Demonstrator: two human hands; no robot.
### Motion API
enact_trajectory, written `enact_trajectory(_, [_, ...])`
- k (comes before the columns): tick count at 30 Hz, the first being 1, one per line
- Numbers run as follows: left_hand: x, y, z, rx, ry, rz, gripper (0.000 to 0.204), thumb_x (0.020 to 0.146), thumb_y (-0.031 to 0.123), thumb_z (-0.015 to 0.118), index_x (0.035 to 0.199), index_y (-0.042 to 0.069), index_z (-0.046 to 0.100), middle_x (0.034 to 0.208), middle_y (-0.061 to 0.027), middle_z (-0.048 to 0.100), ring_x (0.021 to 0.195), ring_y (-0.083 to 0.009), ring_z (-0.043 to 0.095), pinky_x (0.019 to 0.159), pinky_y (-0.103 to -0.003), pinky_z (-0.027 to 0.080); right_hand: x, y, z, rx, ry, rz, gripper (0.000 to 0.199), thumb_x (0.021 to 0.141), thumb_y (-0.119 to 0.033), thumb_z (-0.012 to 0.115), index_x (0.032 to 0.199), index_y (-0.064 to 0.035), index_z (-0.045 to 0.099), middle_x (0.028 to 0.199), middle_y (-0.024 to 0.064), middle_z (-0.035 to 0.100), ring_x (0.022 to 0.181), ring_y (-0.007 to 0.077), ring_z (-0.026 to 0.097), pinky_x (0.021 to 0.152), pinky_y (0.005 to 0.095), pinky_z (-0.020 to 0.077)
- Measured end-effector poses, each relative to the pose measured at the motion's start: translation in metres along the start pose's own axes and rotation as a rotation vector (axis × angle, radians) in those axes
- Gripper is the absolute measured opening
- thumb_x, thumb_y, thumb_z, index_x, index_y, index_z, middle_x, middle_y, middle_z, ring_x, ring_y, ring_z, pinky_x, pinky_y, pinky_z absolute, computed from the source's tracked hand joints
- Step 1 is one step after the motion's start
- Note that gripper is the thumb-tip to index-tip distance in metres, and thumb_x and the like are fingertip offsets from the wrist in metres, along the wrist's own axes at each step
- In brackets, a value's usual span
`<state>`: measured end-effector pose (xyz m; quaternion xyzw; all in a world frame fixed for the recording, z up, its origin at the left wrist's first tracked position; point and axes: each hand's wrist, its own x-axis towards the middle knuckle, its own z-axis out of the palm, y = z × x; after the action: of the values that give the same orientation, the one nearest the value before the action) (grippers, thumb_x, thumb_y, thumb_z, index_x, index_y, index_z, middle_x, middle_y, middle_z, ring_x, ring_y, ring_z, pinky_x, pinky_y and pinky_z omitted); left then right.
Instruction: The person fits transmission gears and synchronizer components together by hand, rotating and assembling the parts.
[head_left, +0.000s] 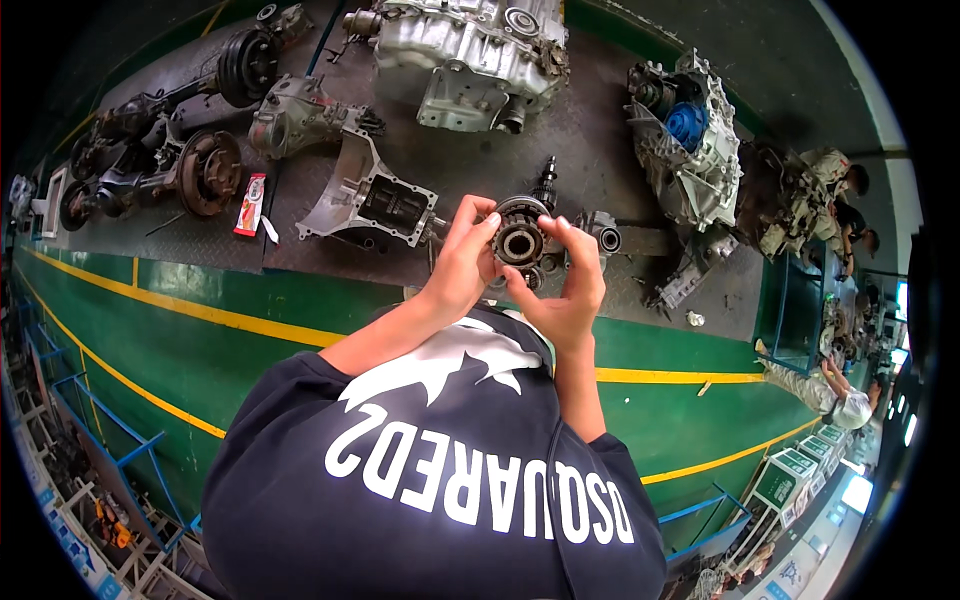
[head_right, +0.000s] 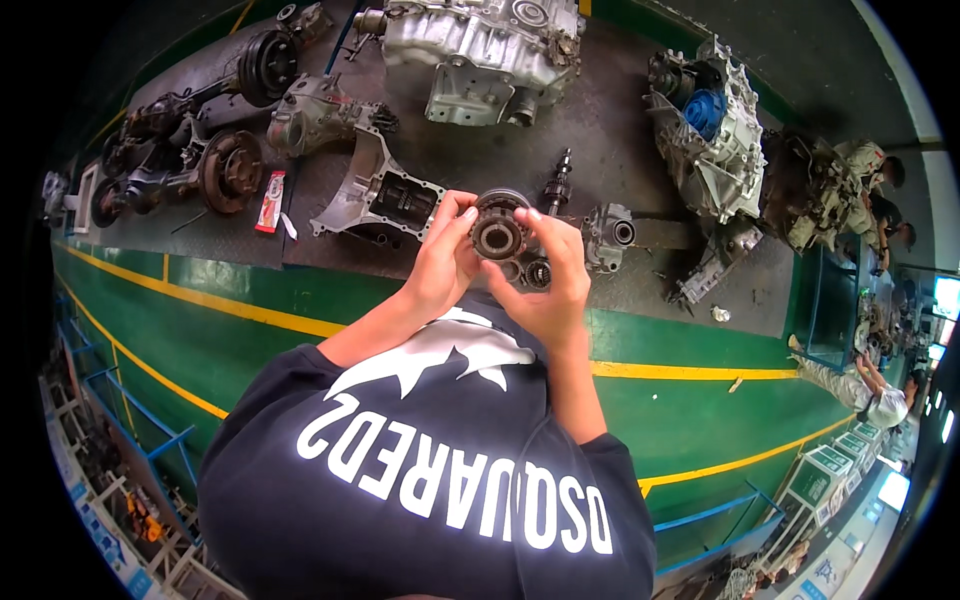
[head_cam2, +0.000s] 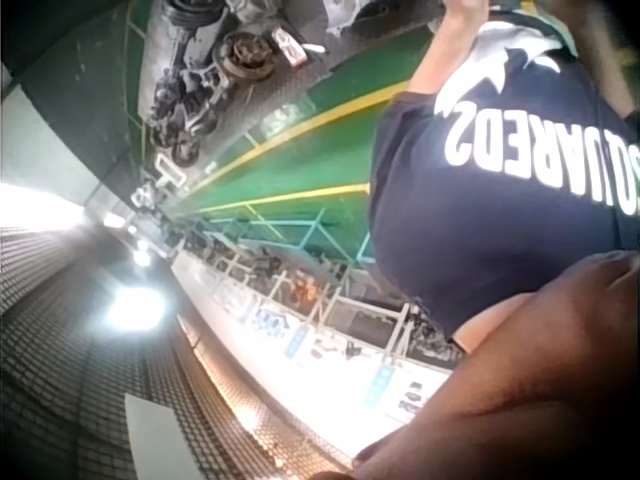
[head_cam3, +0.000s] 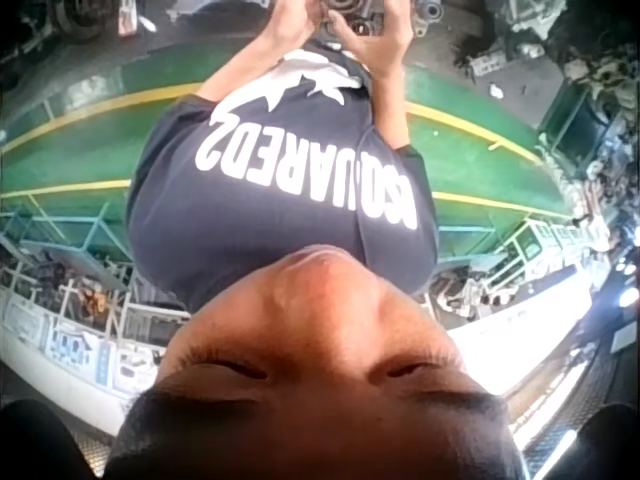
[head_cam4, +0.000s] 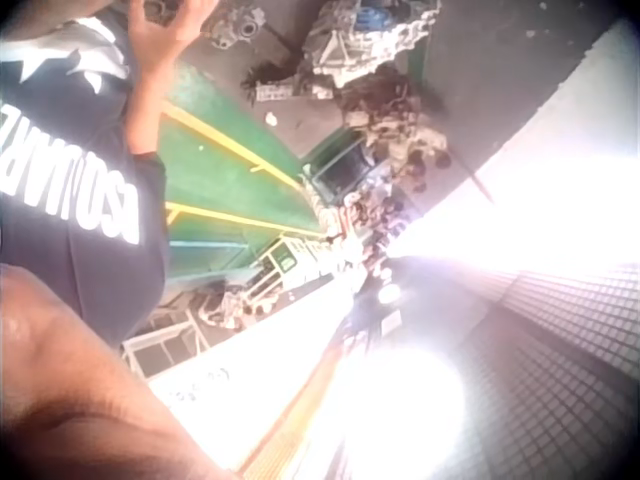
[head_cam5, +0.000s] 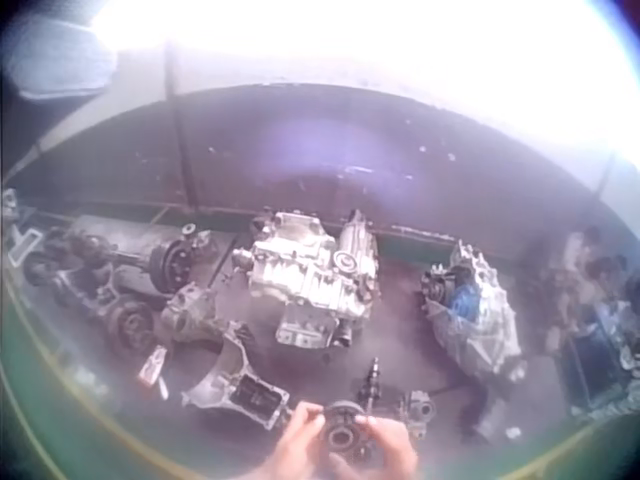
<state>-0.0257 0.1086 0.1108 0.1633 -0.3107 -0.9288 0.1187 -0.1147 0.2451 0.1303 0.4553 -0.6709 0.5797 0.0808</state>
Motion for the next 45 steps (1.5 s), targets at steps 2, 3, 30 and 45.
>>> enact_trajectory(2, [-0.003,0.002,0.002,0.025,-0.011,0.006,0.018,0.112,0.021,0.039,0.124,0.008,0.043,0.124,-0.0141,0.062,0.111,-0.0214,0.067,0.095,-0.036,0.056,0.001,-0.003,0.0,-0.103,0.014,-0.057,0.068,0.069,-0.002,0.088,0.132,-0.0003,0.062,0.127,0.0158,0.07,0.111,0.0303,0.067,0.093,0.0389,0.0558])
enact_trajectory(3, [-0.004,0.003,0.004,0.023,-0.015,0.005,0.018,0.112,0.021,0.039,0.124,0.008,0.043,0.124,-0.0141,0.062,0.111,-0.0214,0.067,0.095,-0.036,0.056,0.0,-0.005,-0.001,-0.112,0.016,-0.072,0.069,0.07,-0.002,0.087,0.133,0.0019,0.06,0.127,0.0175,0.07,0.114,0.0297,0.066,0.096,0.0391,0.0543])
enact_trajectory(30, [-0.017,0.007,0.001,0.205,-0.104,0.166,0.049,0.1,0.007,0.066,0.143,0.004,0.041,0.127,-0.0096,0.062,0.113,-0.0141,0.062,0.091,-0.03,0.055,-0.011,-0.012,0.014,0.135,0.071,0.109,0.075,0.076,0.006,0.081,0.143,0.0057,0.048,0.138,0.0283,0.063,0.131,0.0367,0.061,0.111,0.043,0.0494])
enact_trajectory(45, [-0.009,0.005,0.009,0.246,-0.136,0.134,0.054,0.106,0.01,0.057,0.155,0.006,0.033,0.137,-0.0108,0.056,0.124,-0.0184,0.058,0.106,-0.039,0.054,-0.008,0.003,0.016,0.111,0.125,0.063,0.065,0.073,0.005,0.083,0.134,0.0062,0.059,0.132,0.0241,0.067,0.131,0.0386,0.061,0.107,0.0436,0.0535])
